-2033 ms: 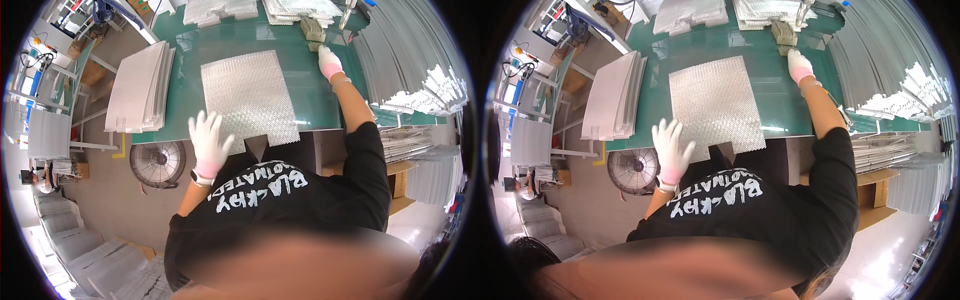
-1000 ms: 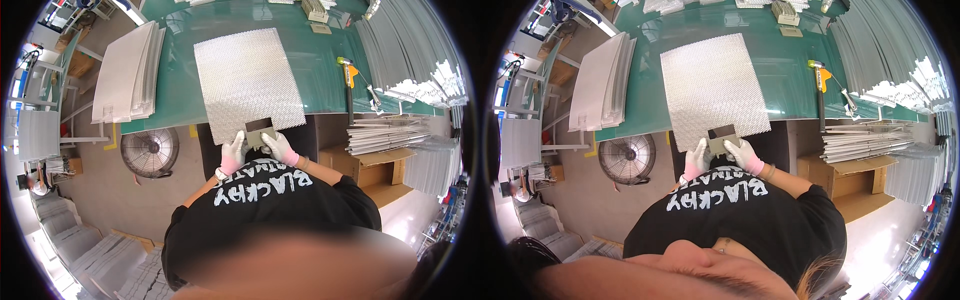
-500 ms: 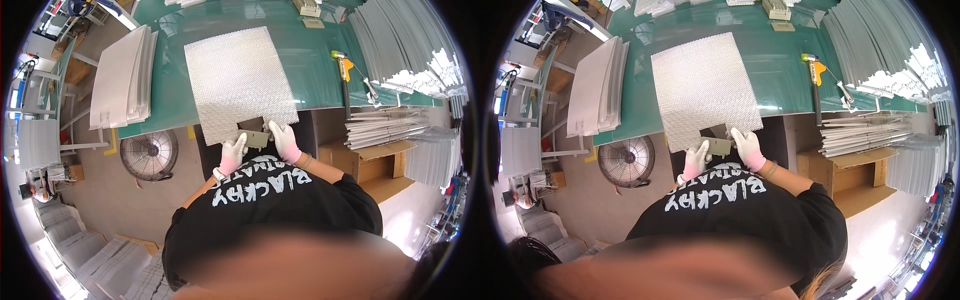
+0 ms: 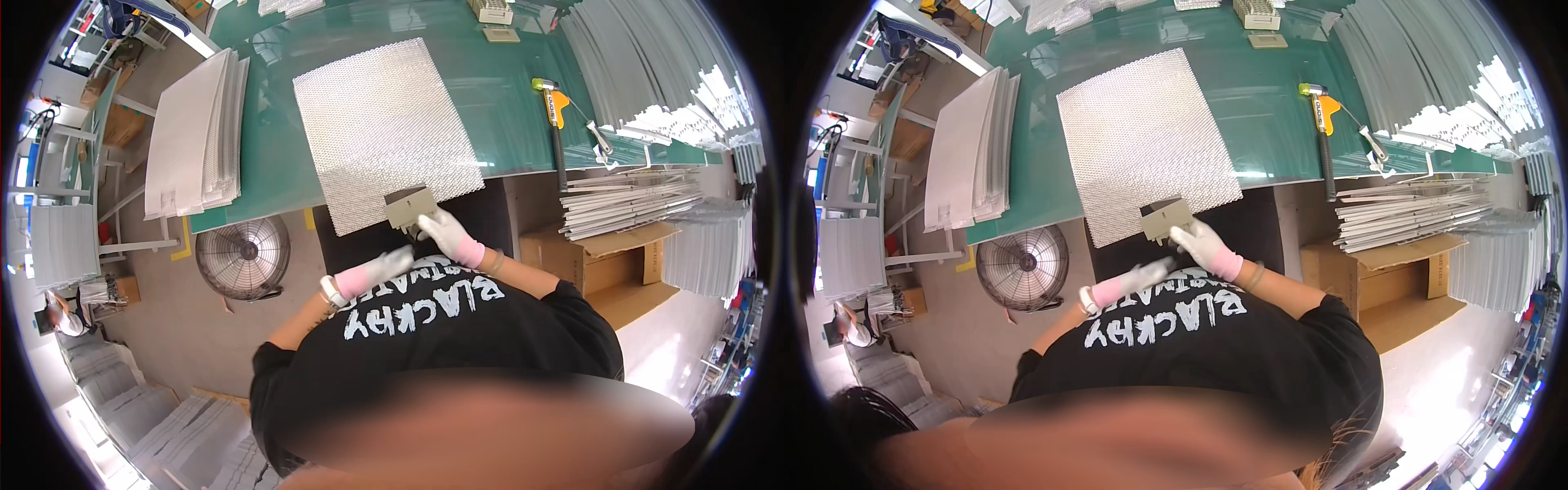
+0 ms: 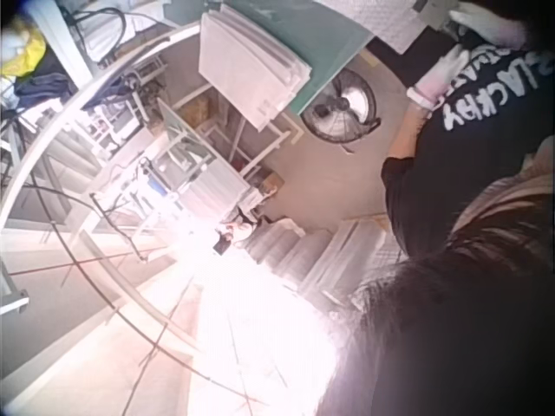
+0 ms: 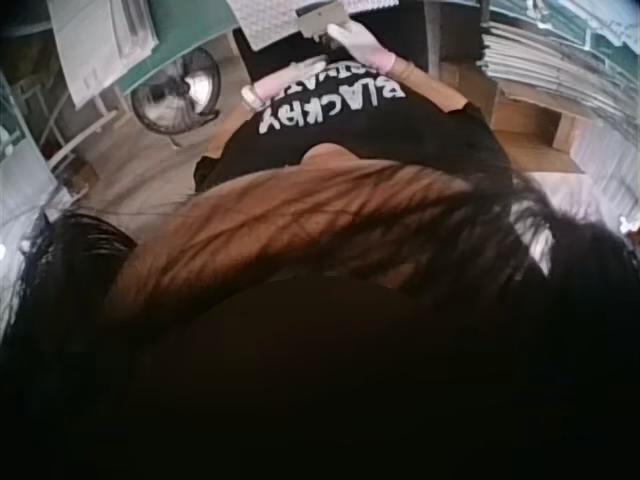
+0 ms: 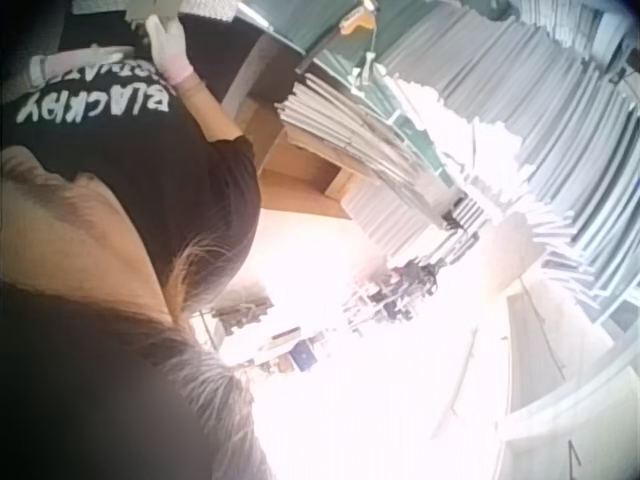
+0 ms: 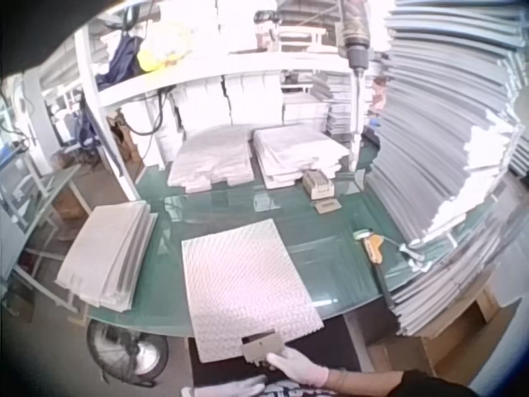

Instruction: Assemble metal frames and brackets onto mesh filter screens using a drill and a mallet.

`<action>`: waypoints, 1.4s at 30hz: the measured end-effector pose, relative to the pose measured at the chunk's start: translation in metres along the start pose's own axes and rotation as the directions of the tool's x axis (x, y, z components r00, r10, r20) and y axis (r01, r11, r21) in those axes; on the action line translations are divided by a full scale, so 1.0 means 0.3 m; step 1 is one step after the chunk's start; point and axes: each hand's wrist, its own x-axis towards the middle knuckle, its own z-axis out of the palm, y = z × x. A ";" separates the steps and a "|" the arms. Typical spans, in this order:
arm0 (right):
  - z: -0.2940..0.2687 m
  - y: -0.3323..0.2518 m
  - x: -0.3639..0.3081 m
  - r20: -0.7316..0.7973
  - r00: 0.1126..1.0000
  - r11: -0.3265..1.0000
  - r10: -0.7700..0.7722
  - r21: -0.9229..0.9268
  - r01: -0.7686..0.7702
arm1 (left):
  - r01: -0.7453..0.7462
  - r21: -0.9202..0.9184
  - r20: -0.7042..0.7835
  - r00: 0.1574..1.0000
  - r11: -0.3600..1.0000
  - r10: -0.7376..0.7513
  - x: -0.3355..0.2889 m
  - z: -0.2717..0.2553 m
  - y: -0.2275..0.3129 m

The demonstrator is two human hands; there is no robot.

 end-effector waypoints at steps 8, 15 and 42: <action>0.020 -0.039 -0.013 -0.101 0.993 0.999 -0.054 0.005 0.054 | 0.424 -0.898 0.387 0.888 0.116 -0.249 0.435 0.167 -0.965; -0.051 0.057 -0.083 -0.640 0.751 0.892 -0.162 0.231 0.389 | 0.546 -0.797 0.526 0.838 0.258 -0.148 0.598 0.020 -0.736; -0.445 -0.060 -0.064 -0.052 0.998 0.435 -0.032 -0.900 -0.033 | 0.371 -0.917 0.303 0.888 0.147 -0.345 0.491 0.255 -0.901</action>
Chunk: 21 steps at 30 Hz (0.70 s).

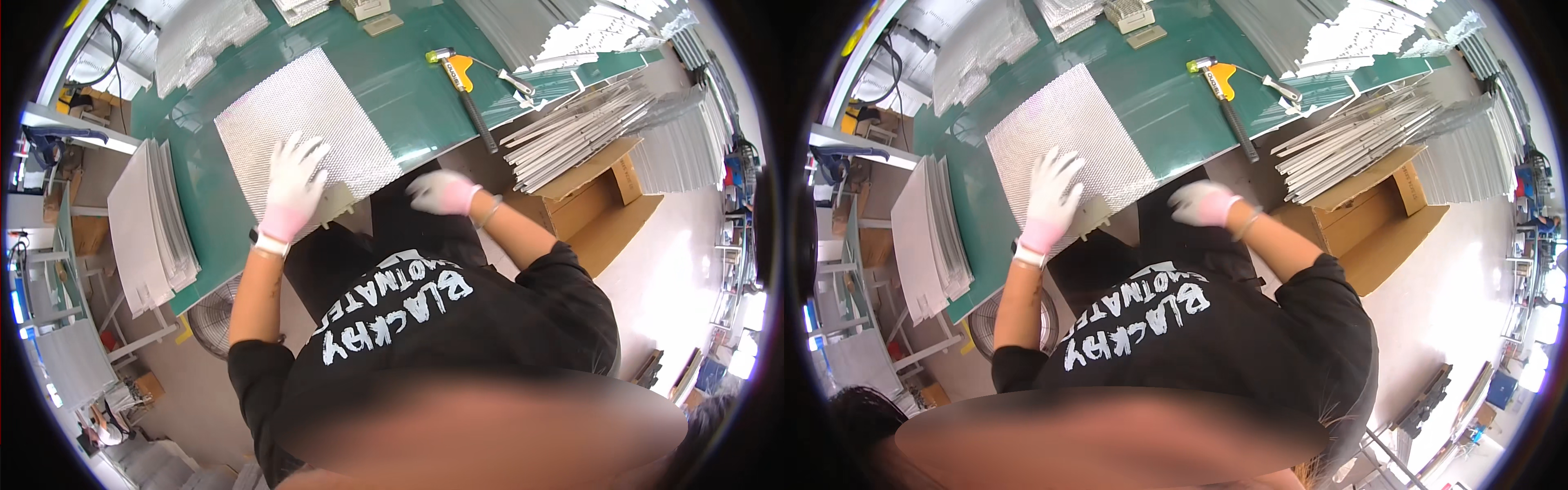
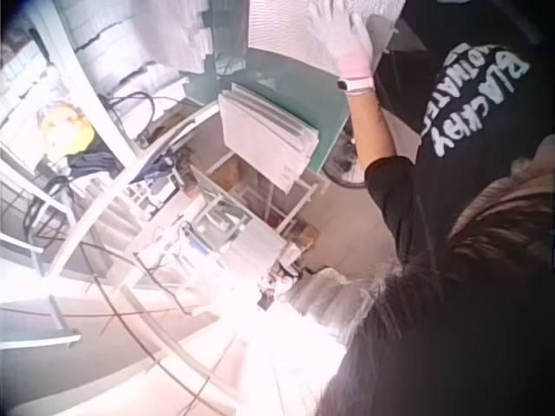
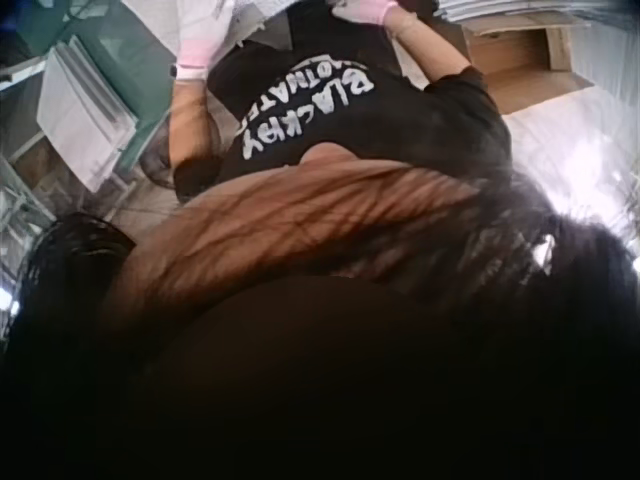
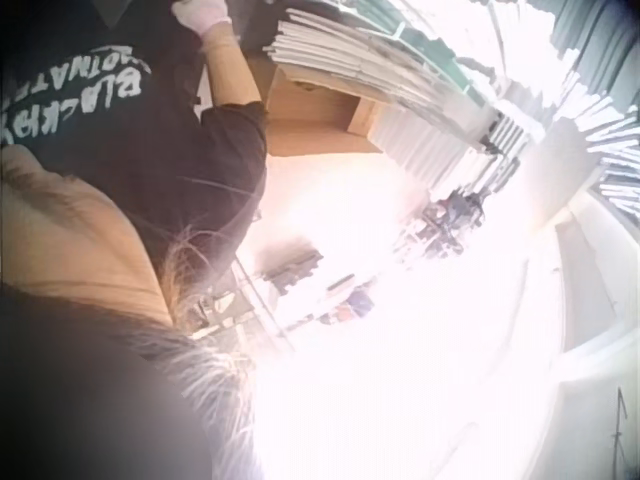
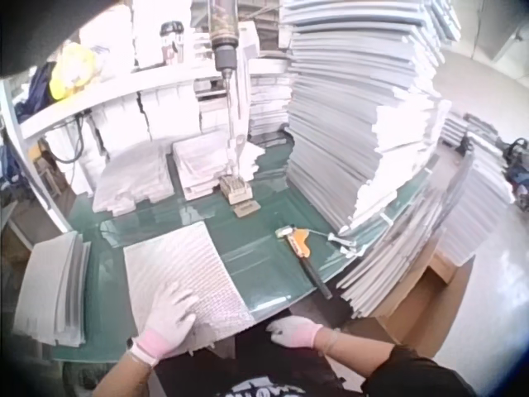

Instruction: Assemble metal frames and brackets onto mesh filter screens using a drill and a mallet.

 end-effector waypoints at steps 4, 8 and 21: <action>-0.161 0.460 -0.143 -0.382 0.741 0.685 0.552 -0.300 -0.664 | 0.121 -0.190 -0.192 0.969 0.974 -0.158 -0.107 -0.054 0.097; -0.202 0.715 -0.236 -0.253 0.887 0.740 0.385 -0.489 -0.461 | -0.013 -0.322 -0.103 0.995 0.947 -0.021 -0.145 -0.037 0.234; -0.262 -0.266 -0.262 -0.002 0.945 0.938 -0.327 -0.123 0.324 | 0.159 -0.819 0.228 0.972 0.551 0.059 -0.085 0.388 0.428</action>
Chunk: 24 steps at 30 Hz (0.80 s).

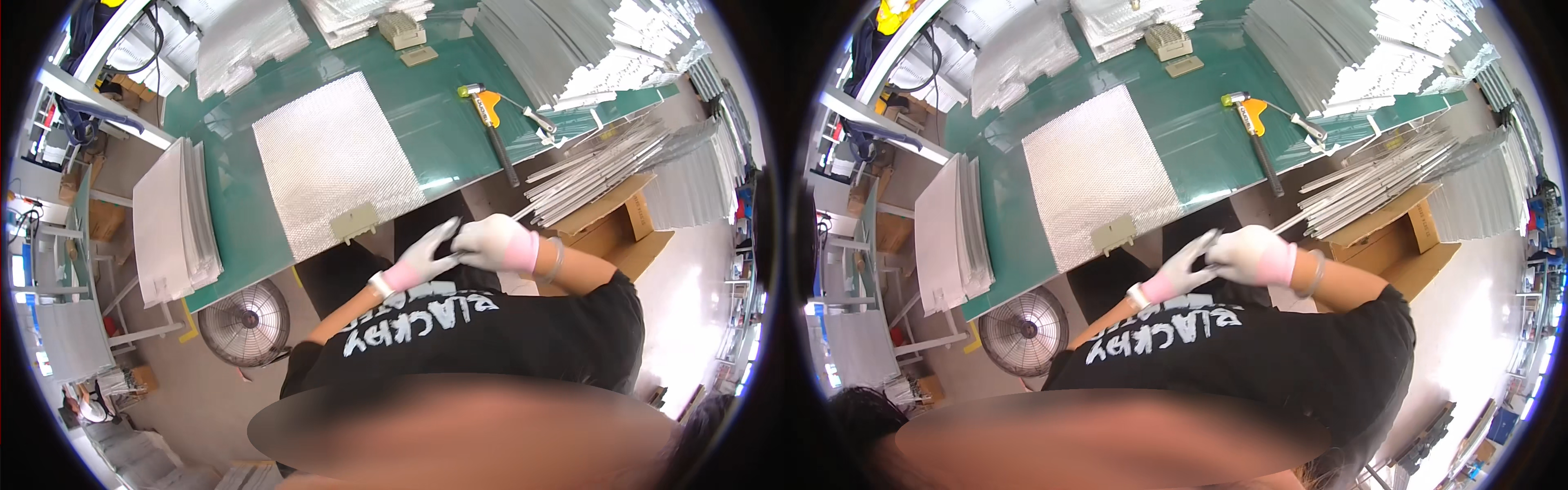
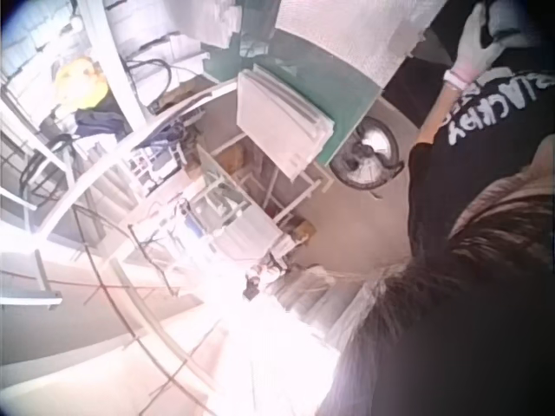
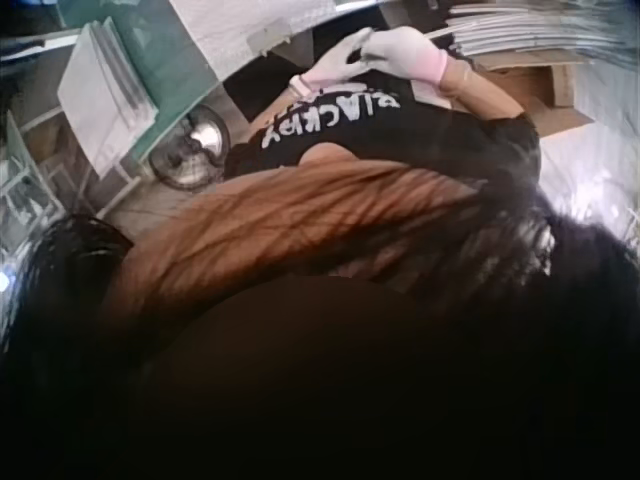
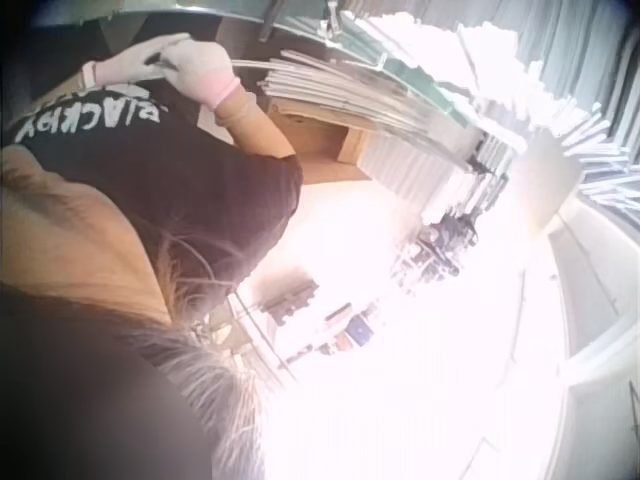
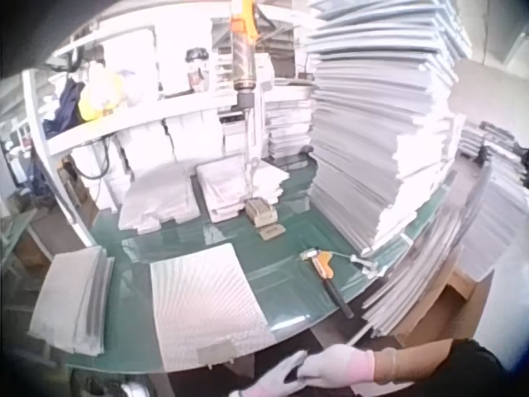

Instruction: Assemble metal frames and brackets onto mesh filter screens using a drill and a mallet.

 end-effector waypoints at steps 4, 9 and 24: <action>-0.007 -0.228 0.128 -0.100 0.963 0.953 -0.249 -0.200 0.226 | -0.604 -0.562 -0.284 0.783 0.565 0.554 0.167 0.035 0.043; 0.141 -0.043 0.045 -0.007 0.845 -0.388 0.535 0.886 0.253 | -0.607 -0.296 -0.746 0.629 0.738 0.218 -0.131 -0.283 0.213; -0.418 -0.176 0.091 -0.682 0.287 0.285 0.673 0.597 0.750 | -0.136 -0.347 -0.721 0.672 0.928 -0.172 -0.560 -0.362 0.177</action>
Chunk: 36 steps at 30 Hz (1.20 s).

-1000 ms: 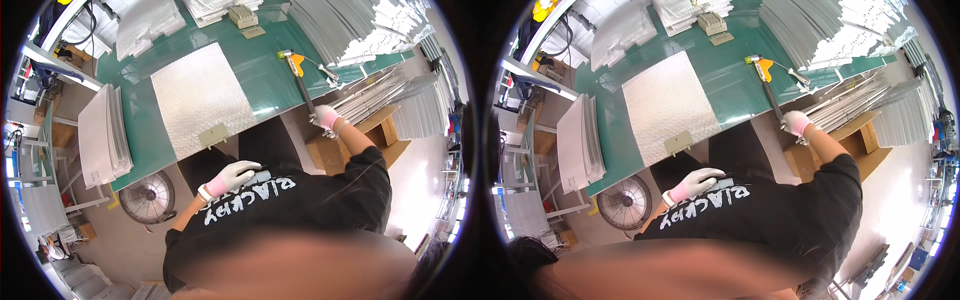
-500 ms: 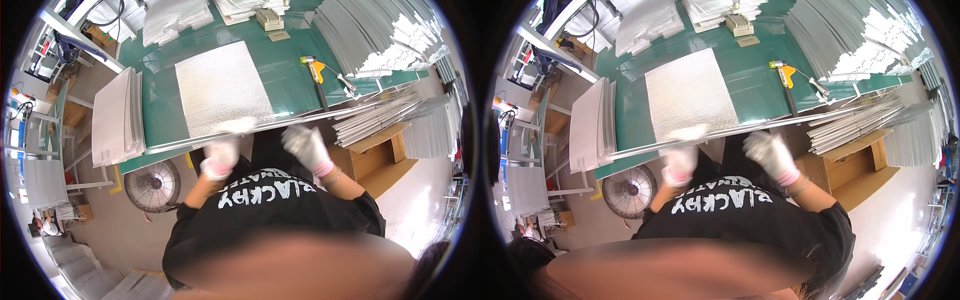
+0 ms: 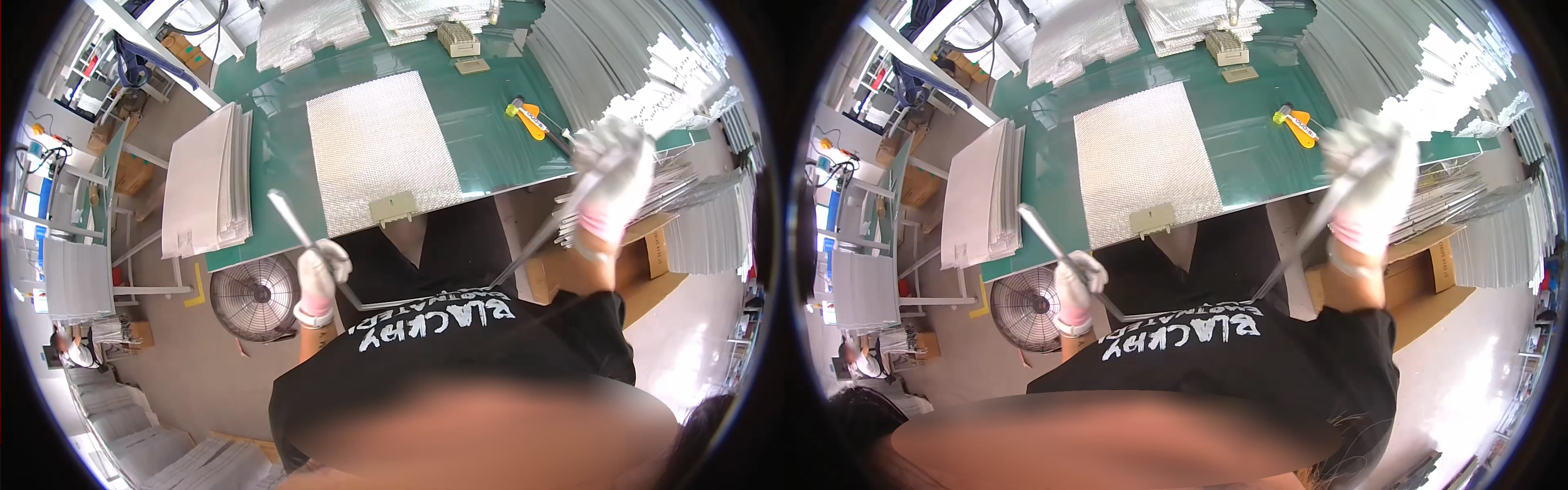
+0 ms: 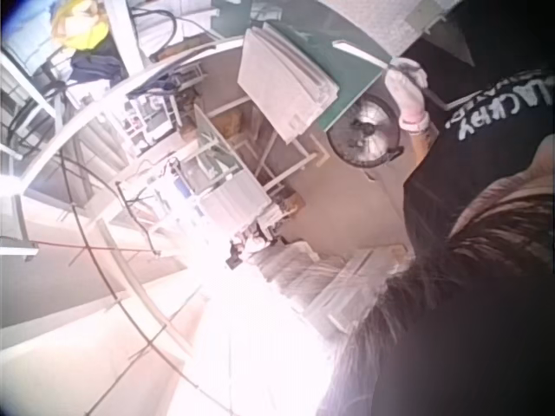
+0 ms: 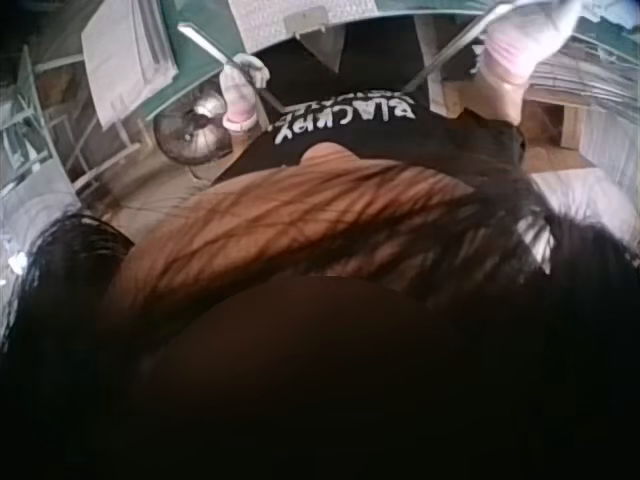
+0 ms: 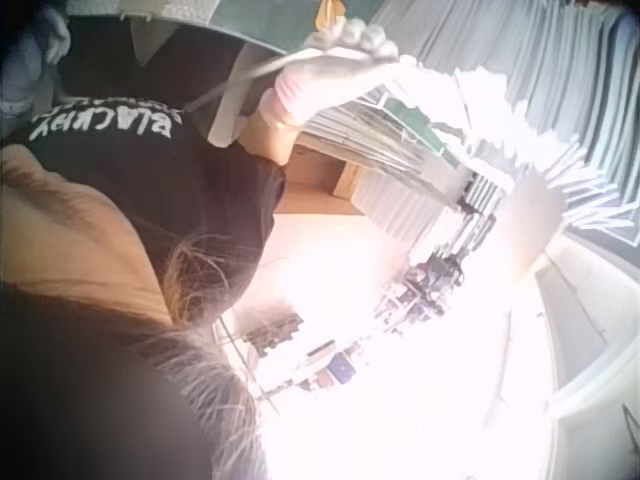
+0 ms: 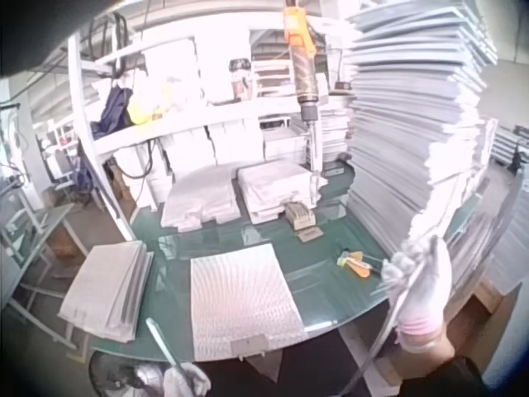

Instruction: Assemble metal frames and brackets onto mesh filter screens using a drill and a mallet.

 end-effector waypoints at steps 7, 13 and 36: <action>-0.045 0.706 0.218 0.143 0.810 0.804 0.569 0.115 -0.584 | 0.106 -0.016 -0.340 0.935 0.994 -0.105 0.015 0.082 -0.117; -0.172 0.915 0.231 0.113 0.934 0.682 0.338 -0.713 -0.161 | -0.272 0.952 0.171 0.855 0.142 0.490 0.291 0.111 0.098; -0.184 0.647 0.093 0.377 0.685 0.356 0.623 -0.917 0.180 | 0.769 -0.469 0.346 0.612 0.434 -0.711 0.043 0.464 -0.194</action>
